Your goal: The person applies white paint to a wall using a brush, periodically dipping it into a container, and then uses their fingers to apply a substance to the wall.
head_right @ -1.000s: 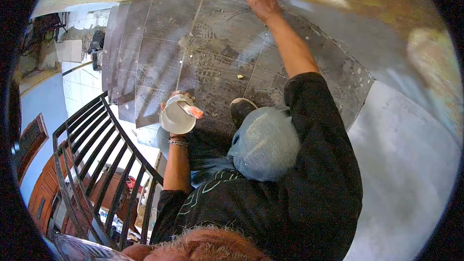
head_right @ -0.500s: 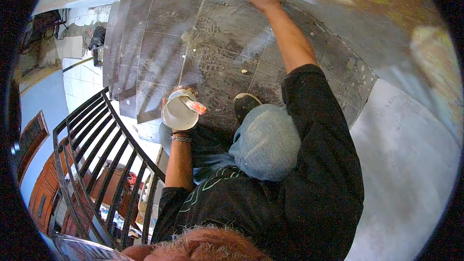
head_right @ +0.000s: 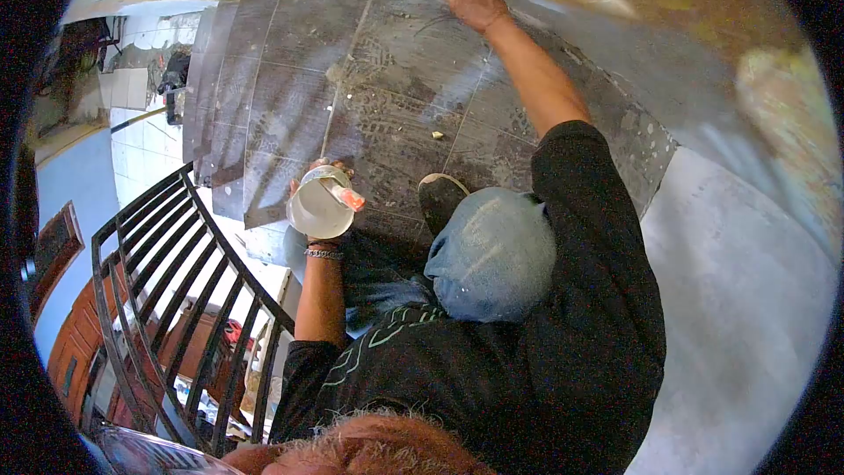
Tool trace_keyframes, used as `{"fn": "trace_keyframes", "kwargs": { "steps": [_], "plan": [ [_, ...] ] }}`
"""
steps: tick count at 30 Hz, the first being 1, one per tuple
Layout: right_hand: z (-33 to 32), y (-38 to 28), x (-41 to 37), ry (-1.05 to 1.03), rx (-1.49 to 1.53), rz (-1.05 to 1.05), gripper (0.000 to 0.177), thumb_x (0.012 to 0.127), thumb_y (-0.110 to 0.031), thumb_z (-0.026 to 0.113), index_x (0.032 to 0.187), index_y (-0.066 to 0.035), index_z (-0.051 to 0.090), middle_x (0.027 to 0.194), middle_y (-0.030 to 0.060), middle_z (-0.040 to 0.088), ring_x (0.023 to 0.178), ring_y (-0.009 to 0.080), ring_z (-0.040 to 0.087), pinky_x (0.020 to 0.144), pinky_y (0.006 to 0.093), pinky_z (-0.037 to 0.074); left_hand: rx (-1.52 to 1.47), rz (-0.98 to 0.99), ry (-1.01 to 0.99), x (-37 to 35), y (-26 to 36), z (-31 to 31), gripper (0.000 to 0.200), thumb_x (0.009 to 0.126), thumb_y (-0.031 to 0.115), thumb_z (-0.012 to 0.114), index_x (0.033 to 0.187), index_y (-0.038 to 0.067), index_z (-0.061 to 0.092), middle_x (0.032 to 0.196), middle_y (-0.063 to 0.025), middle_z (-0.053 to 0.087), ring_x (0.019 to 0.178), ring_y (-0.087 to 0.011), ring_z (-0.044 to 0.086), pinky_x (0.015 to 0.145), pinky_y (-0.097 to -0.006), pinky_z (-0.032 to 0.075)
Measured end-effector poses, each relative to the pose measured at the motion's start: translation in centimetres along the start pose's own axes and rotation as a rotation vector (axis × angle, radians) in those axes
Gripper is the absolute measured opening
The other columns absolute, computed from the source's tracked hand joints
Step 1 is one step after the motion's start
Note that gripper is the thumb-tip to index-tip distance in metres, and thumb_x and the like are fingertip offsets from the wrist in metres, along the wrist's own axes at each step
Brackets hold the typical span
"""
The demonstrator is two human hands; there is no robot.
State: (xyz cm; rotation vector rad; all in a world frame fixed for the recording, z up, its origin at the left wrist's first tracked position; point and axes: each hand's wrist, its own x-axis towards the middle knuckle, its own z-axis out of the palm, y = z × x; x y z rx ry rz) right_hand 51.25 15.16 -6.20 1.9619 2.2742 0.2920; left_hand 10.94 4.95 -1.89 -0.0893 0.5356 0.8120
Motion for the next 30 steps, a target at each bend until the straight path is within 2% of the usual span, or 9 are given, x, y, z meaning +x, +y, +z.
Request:
{"fn": "trace_keyframes", "kwargs": {
  "steps": [3, 6, 12, 15, 21, 25, 27, 29, 30],
  "plan": [
    [0.0, -0.1, 0.5, -0.067, -0.060, -0.011, 0.008, 0.070, -0.006, 0.044, 0.077, -0.006, 0.048, 0.075, 0.0069, 0.054, 0.063, 0.0248, 0.058, 0.051, 0.0359, 0.048, -0.195, 0.070, 0.169, -0.4, 0.1, 0.0, 0.059, 0.076, 0.048, 0.036, 0.110, 0.001, 0.040, 0.103, -0.0186, 0.048, 0.095, -0.0342, 0.046, 0.082, -0.0438, 0.037],
    [0.3, -0.4, 0.7, -0.063, -0.045, 0.011, 0.006, 0.070, -0.006, 0.044, 0.074, -0.006, 0.047, 0.074, 0.0075, 0.054, 0.064, 0.0256, 0.058, 0.051, 0.0366, 0.048, -0.084, 0.001, -0.013, 0.1, 0.5, -0.9, 0.058, 0.076, 0.047, 0.037, 0.110, 0.000, 0.040, 0.104, -0.0193, 0.047, 0.095, -0.0339, 0.045, 0.083, -0.0448, 0.036],
    [-0.3, 0.0, 0.8, -0.057, -0.063, 0.006, 0.006, 0.068, -0.006, 0.045, 0.074, -0.006, 0.047, 0.073, 0.0084, 0.054, 0.064, 0.0258, 0.059, 0.051, 0.0361, 0.048, -0.084, 0.018, -0.047, 0.3, 0.2, 0.4, 0.060, 0.079, 0.048, 0.033, 0.113, -0.001, 0.038, 0.103, -0.0210, 0.048, 0.093, -0.0311, 0.049, 0.084, -0.0421, 0.038],
    [-0.5, -0.1, 1.2, -0.061, -0.054, -0.013, 0.007, 0.069, -0.005, 0.045, 0.073, -0.004, 0.050, 0.075, 0.0107, 0.055, 0.064, 0.0267, 0.059, 0.053, 0.0362, 0.049, -0.127, 0.049, 0.057, 0.2, -0.2, 0.0, 0.057, 0.077, 0.047, 0.036, 0.109, 0.001, 0.040, 0.103, -0.0200, 0.046, 0.094, -0.0331, 0.046, 0.082, -0.0456, 0.036],
    [-0.2, -0.3, 2.4, -0.103, -0.087, -0.064, 0.009, 0.069, -0.007, 0.045, 0.076, -0.002, 0.049, 0.073, 0.0120, 0.055, 0.062, 0.0259, 0.059, 0.053, 0.0348, 0.049, -0.051, 0.011, -0.023, 0.1, 0.2, 0.7, 0.057, 0.077, 0.048, 0.036, 0.109, 0.001, 0.040, 0.101, -0.0197, 0.047, 0.093, -0.0336, 0.046, 0.083, -0.0450, 0.036],
    [1.0, -0.4, 2.8, -0.162, -0.052, 0.012, 0.010, 0.070, -0.005, 0.043, 0.077, -0.002, 0.050, 0.077, 0.0137, 0.056, 0.064, 0.0267, 0.059, 0.053, 0.0339, 0.049, -0.090, 0.033, 0.057, 0.1, 0.1, 0.8, 0.058, 0.077, 0.048, 0.036, 0.109, 0.000, 0.041, 0.101, -0.0202, 0.047, 0.092, -0.0343, 0.046, 0.082, -0.0449, 0.037],
    [2.7, -0.1, 1.8, -0.117, 0.061, 0.083, 0.010, 0.071, -0.007, 0.043, 0.077, -0.002, 0.050, 0.077, 0.0138, 0.056, 0.067, 0.0273, 0.059, 0.055, 0.0351, 0.049, -0.411, -0.030, 0.178, 0.0, 0.2, 2.1, 0.059, 0.077, 0.049, 0.035, 0.109, 0.000, 0.041, 0.101, -0.0210, 0.047, 0.093, -0.0353, 0.046, 0.082, -0.0447, 0.037],
    [1.8, -0.2, 1.0, -0.069, 0.170, 0.155, 0.011, 0.071, -0.009, 0.044, 0.078, -0.002, 0.050, 0.078, 0.0139, 0.056, 0.069, 0.0279, 0.058, 0.056, 0.0363, 0.048, -0.232, -0.003, 0.068, 0.3, 0.2, 0.5, 0.059, 0.077, 0.049, 0.035, 0.110, 0.000, 0.041, 0.101, -0.0214, 0.047, 0.093, -0.0356, 0.046, 0.081, -0.0447, 0.037],
    [0.2, -0.8, -0.1, -0.182, 0.157, 0.077, 0.013, 0.071, -0.013, 0.044, 0.078, -0.003, 0.049, 0.078, 0.0130, 0.056, 0.072, 0.0289, 0.057, 0.058, 0.0379, 0.048, -0.052, 0.026, -0.040, 0.4, 0.2, -0.4, 0.059, 0.077, 0.049, 0.034, 0.110, 0.000, 0.041, 0.102, -0.0217, 0.047, 0.093, -0.0359, 0.046, 0.081, -0.0448, 0.037]
  ]
}}
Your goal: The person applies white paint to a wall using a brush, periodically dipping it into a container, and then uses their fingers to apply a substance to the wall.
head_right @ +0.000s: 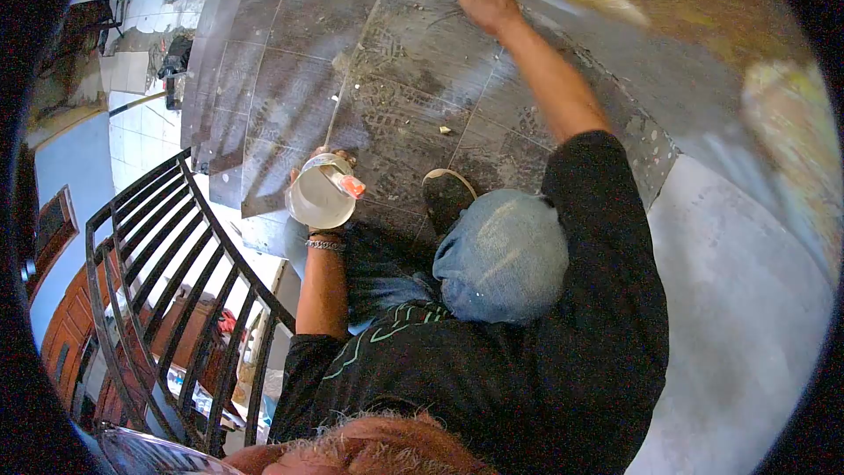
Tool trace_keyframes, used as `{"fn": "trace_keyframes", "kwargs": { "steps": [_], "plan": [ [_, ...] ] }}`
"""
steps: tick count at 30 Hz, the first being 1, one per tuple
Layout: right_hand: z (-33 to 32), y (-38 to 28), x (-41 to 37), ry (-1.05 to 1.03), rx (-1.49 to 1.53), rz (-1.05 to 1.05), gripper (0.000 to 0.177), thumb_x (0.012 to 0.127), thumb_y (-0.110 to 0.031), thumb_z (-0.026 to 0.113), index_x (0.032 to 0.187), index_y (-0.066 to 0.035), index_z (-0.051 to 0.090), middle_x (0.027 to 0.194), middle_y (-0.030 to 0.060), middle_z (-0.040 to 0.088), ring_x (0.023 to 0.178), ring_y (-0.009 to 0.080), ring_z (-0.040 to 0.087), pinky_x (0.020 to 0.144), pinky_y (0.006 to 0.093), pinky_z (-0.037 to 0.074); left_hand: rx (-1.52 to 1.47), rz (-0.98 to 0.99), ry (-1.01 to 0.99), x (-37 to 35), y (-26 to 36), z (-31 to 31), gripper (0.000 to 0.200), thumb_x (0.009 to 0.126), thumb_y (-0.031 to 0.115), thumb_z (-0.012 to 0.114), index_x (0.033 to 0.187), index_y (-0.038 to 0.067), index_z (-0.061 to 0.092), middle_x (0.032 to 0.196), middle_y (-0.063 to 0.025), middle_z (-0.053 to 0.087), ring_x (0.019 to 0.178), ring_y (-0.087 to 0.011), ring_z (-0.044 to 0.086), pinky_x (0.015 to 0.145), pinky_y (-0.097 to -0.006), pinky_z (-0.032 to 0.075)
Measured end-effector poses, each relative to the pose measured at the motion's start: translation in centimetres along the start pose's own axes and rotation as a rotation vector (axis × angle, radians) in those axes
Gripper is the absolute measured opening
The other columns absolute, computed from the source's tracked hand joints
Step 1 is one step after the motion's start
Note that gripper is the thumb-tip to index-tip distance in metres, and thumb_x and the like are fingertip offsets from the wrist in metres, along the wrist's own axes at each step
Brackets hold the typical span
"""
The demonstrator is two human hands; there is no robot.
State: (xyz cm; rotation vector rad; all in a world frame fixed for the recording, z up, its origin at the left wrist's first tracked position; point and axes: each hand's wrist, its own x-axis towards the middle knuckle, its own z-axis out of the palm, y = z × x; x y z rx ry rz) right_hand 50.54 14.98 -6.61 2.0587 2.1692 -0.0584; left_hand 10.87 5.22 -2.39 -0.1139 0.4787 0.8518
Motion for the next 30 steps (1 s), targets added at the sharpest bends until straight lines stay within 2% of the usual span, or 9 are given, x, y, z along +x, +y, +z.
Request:
{"fn": "trace_keyframes", "kwargs": {
  "steps": [5, 7, 11, 16, 19, 22, 25, 27, 30],
  "plan": [
    [-2.2, -2.3, -3.7, -0.143, 0.168, 0.104, 0.025, 0.074, -0.022, 0.046, 0.093, -0.007, 0.052, 0.082, 0.0141, 0.056, 0.076, 0.0319, 0.054, 0.068, 0.0427, 0.044, -0.038, -0.047, 0.017, 0.1, 0.0, 0.3, 0.059, 0.078, 0.049, 0.032, 0.111, 0.001, 0.040, 0.102, -0.0216, 0.047, 0.094, -0.0364, 0.045, 0.080, -0.0454, 0.038],
    [-2.7, -3.0, -3.7, 0.003, 0.473, 0.511, 0.027, 0.074, -0.018, 0.046, 0.098, -0.008, 0.051, 0.085, 0.0121, 0.055, 0.078, 0.0308, 0.054, 0.068, 0.0424, 0.044, -0.023, -0.047, 0.009, -0.1, 0.0, 0.0, 0.059, 0.078, 0.049, 0.032, 0.111, 0.001, 0.040, 0.102, -0.0215, 0.047, 0.095, -0.0366, 0.045, 0.080, -0.0459, 0.038],
    [-1.0, -2.2, -2.5, 0.312, 0.312, 0.366, 0.028, 0.074, -0.015, 0.044, 0.101, -0.009, 0.048, 0.090, 0.0105, 0.054, 0.080, 0.0305, 0.054, 0.066, 0.0426, 0.045, -0.013, -0.019, 0.154, -0.3, 0.0, -0.7, 0.058, 0.078, 0.048, 0.032, 0.112, 0.002, 0.039, 0.102, -0.0207, 0.047, 0.095, -0.0361, 0.045, 0.080, -0.0462, 0.038],
    [-1.0, -1.5, -1.0, -0.077, 0.010, 0.308, 0.034, 0.074, -0.013, 0.041, 0.108, -0.010, 0.041, 0.098, 0.0118, 0.053, 0.078, 0.0323, 0.056, 0.065, 0.0464, 0.045, -0.048, -0.050, -0.029, -0.3, 0.0, 0.5, 0.058, 0.078, 0.047, 0.031, 0.111, 0.001, 0.039, 0.103, -0.0200, 0.047, 0.095, -0.0350, 0.046, 0.081, -0.0452, 0.037],
    [-0.5, -1.2, -1.1, 0.026, 0.011, 0.247, 0.029, 0.074, -0.009, 0.041, 0.103, -0.007, 0.043, 0.093, 0.0128, 0.054, 0.073, 0.0330, 0.057, 0.060, 0.0442, 0.046, -0.007, -0.053, -0.024, -0.2, 0.1, 0.1, 0.058, 0.078, 0.048, 0.031, 0.111, 0.001, 0.039, 0.103, -0.0199, 0.048, 0.095, -0.0352, 0.046, 0.081, -0.0455, 0.037],
    [-0.2, -0.5, 0.0, 0.056, -0.012, 0.129, 0.022, 0.073, -0.007, 0.041, 0.095, -0.005, 0.044, 0.090, 0.0131, 0.054, 0.071, 0.0334, 0.057, 0.057, 0.0413, 0.047, 0.020, -0.038, 0.129, -0.2, 0.1, 0.6, 0.058, 0.078, 0.048, 0.031, 0.111, 0.001, 0.040, 0.103, -0.0200, 0.047, 0.095, -0.0359, 0.045, 0.081, -0.0457, 0.037],
    [-0.1, -0.6, 1.1, 0.031, -0.080, 0.099, 0.014, 0.074, -0.006, 0.041, 0.087, -0.004, 0.046, 0.085, 0.0135, 0.055, 0.069, 0.0331, 0.057, 0.057, 0.0395, 0.048, -0.455, -0.075, 0.339, -0.3, 0.1, 1.8, 0.057, 0.078, 0.047, 0.032, 0.111, 0.001, 0.040, 0.103, -0.0199, 0.047, 0.094, -0.0358, 0.045, 0.081, -0.0454, 0.037],
    [0.5, -0.9, 1.4, 0.009, -0.126, 0.132, 0.013, 0.074, -0.009, 0.041, 0.085, -0.004, 0.047, 0.083, 0.0144, 0.055, 0.068, 0.0329, 0.057, 0.058, 0.0400, 0.048, 0.028, -0.014, 0.071, -0.2, -0.1, 0.5, 0.057, 0.078, 0.047, 0.033, 0.110, 0.001, 0.040, 0.103, -0.0194, 0.047, 0.094, -0.0350, 0.046, 0.081, -0.0448, 0.037],
    [-0.1, -1.3, 0.7, -0.093, -0.077, 0.203, 0.016, 0.074, -0.013, 0.043, 0.084, -0.003, 0.049, 0.080, 0.0159, 0.056, 0.068, 0.0327, 0.057, 0.060, 0.0417, 0.047, 0.014, -0.017, 0.013, -0.1, 0.2, -0.1, 0.057, 0.078, 0.048, 0.033, 0.110, 0.001, 0.040, 0.103, -0.0195, 0.047, 0.094, -0.0344, 0.046, 0.081, -0.0446, 0.038]
  ]
}}
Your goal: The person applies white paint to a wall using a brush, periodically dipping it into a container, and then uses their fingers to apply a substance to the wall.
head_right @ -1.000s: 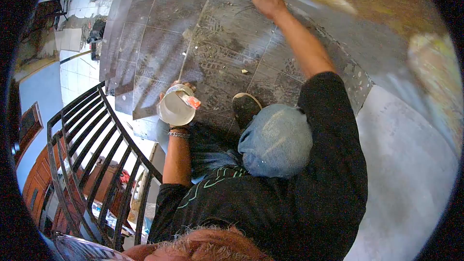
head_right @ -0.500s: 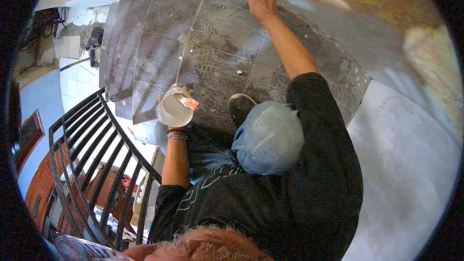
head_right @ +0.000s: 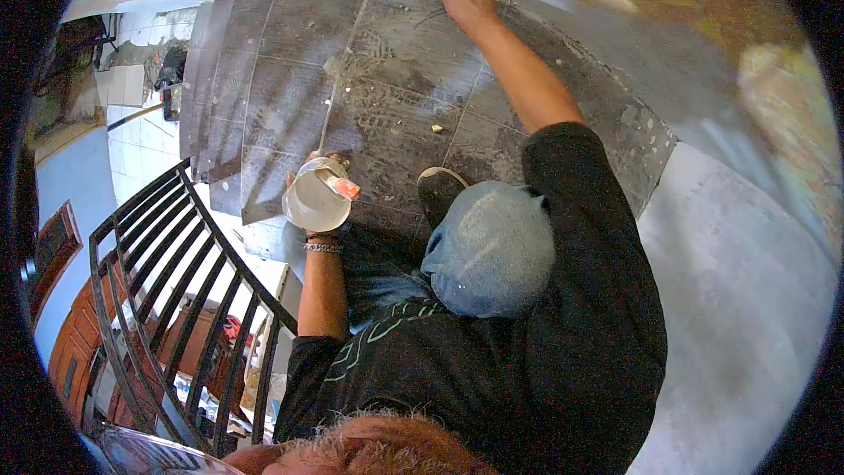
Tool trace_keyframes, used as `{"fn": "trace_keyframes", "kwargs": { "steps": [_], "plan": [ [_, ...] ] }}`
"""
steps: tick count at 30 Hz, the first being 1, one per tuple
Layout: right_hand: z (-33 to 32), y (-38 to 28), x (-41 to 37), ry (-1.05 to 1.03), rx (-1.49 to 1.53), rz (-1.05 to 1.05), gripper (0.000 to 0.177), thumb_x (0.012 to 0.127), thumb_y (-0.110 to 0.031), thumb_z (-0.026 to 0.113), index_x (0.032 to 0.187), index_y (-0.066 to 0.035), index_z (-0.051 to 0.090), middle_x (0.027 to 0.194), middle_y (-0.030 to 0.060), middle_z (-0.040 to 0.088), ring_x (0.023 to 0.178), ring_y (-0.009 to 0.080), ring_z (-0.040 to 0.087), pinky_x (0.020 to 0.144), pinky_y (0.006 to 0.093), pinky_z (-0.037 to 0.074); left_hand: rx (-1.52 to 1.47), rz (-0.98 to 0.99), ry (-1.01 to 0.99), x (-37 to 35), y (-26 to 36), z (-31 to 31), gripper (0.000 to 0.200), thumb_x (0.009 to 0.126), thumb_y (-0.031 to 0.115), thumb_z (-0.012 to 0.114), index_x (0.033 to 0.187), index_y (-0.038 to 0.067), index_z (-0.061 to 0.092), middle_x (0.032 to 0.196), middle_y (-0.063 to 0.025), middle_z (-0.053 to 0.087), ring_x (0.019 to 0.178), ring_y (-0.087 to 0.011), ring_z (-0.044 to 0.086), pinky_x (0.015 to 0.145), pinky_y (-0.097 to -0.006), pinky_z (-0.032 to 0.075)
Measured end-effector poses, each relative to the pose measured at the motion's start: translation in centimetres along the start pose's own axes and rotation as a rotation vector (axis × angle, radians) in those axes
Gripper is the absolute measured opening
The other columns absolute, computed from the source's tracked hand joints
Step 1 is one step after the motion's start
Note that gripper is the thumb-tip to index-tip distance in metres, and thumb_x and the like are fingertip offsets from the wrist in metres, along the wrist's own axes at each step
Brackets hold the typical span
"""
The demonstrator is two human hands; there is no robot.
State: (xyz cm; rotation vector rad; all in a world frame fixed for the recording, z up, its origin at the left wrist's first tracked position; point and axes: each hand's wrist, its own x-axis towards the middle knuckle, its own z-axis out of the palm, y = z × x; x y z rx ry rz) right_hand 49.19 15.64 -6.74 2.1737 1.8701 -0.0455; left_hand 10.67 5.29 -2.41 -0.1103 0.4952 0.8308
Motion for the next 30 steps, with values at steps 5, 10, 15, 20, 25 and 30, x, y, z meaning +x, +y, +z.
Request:
{"fn": "trace_keyframes", "kwargs": {
  "steps": [5, 10, 15, 20, 25, 30],
  "plan": [
    [-2.7, -2.1, -4.3, -0.082, 0.328, 0.108, 0.022, 0.071, -0.013, 0.044, 0.089, -0.003, 0.051, 0.079, 0.0187, 0.057, 0.069, 0.0338, 0.056, 0.062, 0.0430, 0.045, 0.030, 0.034, 0.112, 0.0, -0.2, -0.1, 0.058, 0.078, 0.048, 0.033, 0.110, 0.001, 0.040, 0.104, -0.0203, 0.046, 0.094, -0.0340, 0.046, 0.081, -0.0443, 0.038],
    [-0.1, -0.9, -3.7, 0.481, 0.518, 0.239, 0.018, 0.072, -0.017, 0.044, 0.084, -0.005, 0.050, 0.077, 0.0149, 0.056, 0.071, 0.0336, 0.056, 0.061, 0.0447, 0.044, 0.071, -0.012, 0.099, -0.2, -0.2, -0.2, 0.059, 0.077, 0.048, 0.033, 0.112, 0.001, 0.039, 0.105, -0.0208, 0.046, 0.094, -0.0339, 0.047, 0.081, -0.0445, 0.038],
    [-1.6, 1.0, -0.9, 0.211, 0.096, 0.035, 0.015, 0.073, -0.014, 0.045, 0.085, -0.007, 0.052, 0.082, 0.0094, 0.057, 0.070, 0.0283, 0.058, 0.057, 0.0399, 0.047, 0.022, -0.011, 0.096, -0.3, -0.1, -0.8, 0.059, 0.077, 0.048, 0.032, 0.113, 0.001, 0.038, 0.106, -0.0187, 0.046, 0.096, -0.0337, 0.046, 0.082, -0.0451, 0.038],
    [-0.8, 1.2, 1.2, 0.215, -0.103, -0.179, 0.009, 0.070, -0.005, 0.044, 0.075, -0.004, 0.050, 0.078, 0.0102, 0.058, 0.069, 0.0260, 0.059, 0.055, 0.0355, 0.049, 0.006, 0.001, 0.109, -0.2, -0.3, -0.6, 0.058, 0.077, 0.049, 0.034, 0.111, 0.001, 0.040, 0.106, -0.0166, 0.046, 0.096, -0.0331, 0.045, 0.083, -0.0447, 0.037],
    [-0.3, 1.4, 2.3, 0.088, -0.054, -0.216, 0.010, 0.069, -0.004, 0.044, 0.073, -0.003, 0.053, 0.076, 0.0128, 0.058, 0.065, 0.0251, 0.060, 0.054, 0.0348, 0.049, -0.003, 0.050, 0.101, -0.5, -0.4, 0.2, 0.057, 0.076, 0.048, 0.036, 0.109, 0.002, 0.041, 0.105, -0.0161, 0.046, 0.096, -0.0327, 0.045, 0.084, -0.0444, 0.036],
    [-0.1, 1.4, 2.6, 0.141, -0.069, -0.324, 0.011, 0.068, -0.006, 0.044, 0.069, -0.004, 0.055, 0.069, 0.0150, 0.057, 0.064, 0.0290, 0.058, 0.054, 0.0362, 0.048, -0.018, 0.035, 0.171, -0.5, -0.3, 0.4, 0.058, 0.076, 0.049, 0.036, 0.109, 0.001, 0.040, 0.103, -0.0192, 0.046, 0.095, -0.0334, 0.045, 0.083, -0.0444, 0.037]
  ]
}}
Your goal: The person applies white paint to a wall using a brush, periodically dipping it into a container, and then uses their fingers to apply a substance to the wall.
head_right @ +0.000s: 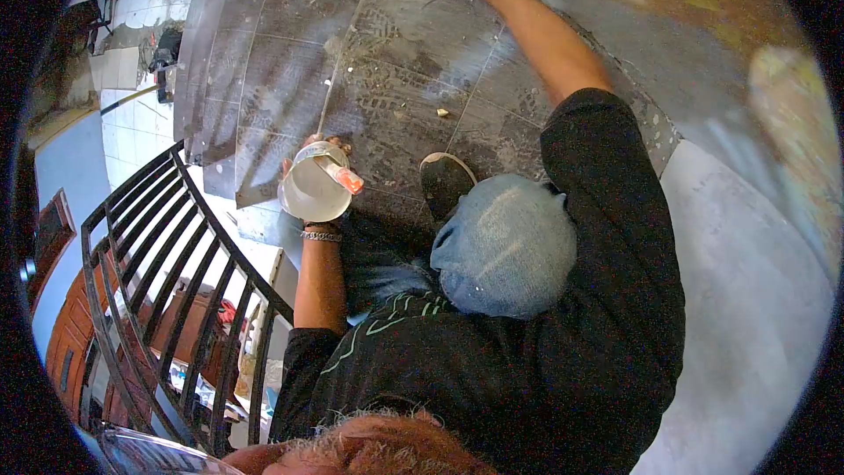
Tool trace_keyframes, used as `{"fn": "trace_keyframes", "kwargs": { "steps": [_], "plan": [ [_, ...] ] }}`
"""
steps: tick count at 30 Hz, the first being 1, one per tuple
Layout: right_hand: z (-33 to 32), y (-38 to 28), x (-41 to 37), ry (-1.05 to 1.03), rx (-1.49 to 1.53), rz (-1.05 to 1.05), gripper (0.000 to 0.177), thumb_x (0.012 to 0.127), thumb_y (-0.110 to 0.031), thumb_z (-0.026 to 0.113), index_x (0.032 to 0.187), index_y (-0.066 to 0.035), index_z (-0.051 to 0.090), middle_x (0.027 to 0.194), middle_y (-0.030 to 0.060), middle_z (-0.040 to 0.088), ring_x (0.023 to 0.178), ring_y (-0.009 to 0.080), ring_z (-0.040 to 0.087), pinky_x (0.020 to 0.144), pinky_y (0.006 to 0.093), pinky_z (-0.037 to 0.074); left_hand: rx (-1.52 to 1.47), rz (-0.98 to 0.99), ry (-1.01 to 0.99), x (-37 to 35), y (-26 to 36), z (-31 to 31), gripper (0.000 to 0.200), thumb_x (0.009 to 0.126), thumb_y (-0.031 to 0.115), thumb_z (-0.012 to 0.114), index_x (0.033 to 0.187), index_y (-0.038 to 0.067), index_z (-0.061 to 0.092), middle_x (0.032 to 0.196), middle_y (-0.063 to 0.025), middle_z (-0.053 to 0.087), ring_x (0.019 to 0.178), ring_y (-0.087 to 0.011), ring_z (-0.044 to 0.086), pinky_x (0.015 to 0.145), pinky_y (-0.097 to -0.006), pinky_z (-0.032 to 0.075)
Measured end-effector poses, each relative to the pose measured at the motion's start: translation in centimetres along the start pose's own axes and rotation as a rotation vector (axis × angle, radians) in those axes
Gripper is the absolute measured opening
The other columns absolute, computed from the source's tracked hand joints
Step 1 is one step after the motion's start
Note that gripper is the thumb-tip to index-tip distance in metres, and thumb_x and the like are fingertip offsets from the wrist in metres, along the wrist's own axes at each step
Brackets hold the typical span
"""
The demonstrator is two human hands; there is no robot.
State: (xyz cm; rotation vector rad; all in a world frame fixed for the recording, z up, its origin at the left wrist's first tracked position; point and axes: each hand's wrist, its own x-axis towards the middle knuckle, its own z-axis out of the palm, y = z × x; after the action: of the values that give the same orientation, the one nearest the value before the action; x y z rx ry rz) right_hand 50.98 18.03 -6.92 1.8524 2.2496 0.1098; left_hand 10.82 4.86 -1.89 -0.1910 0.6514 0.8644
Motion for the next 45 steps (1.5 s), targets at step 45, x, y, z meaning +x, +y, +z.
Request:
{"fn": "trace_keyframes", "kwargs": {
  "steps": [45],
  "plan": [
    [-1.3, -5.7, -11.2, -0.237, 0.768, 0.383, 0.030, 0.066, -0.026, 0.050, 0.091, -0.010, 0.053, 0.092, 0.0142, 0.054, 0.087, 0.0298, 0.052, 0.072, 0.0435, 0.041, 0.001, -0.036, -0.136, 0.7, 0.9, -2.6, 0.061, 0.077, 0.048, 0.036, 0.113, -0.001, 0.038, 0.106, -0.0221, 0.046, 0.093, -0.0359, 0.048, 0.078, -0.0449, 0.041]
  ]
}}
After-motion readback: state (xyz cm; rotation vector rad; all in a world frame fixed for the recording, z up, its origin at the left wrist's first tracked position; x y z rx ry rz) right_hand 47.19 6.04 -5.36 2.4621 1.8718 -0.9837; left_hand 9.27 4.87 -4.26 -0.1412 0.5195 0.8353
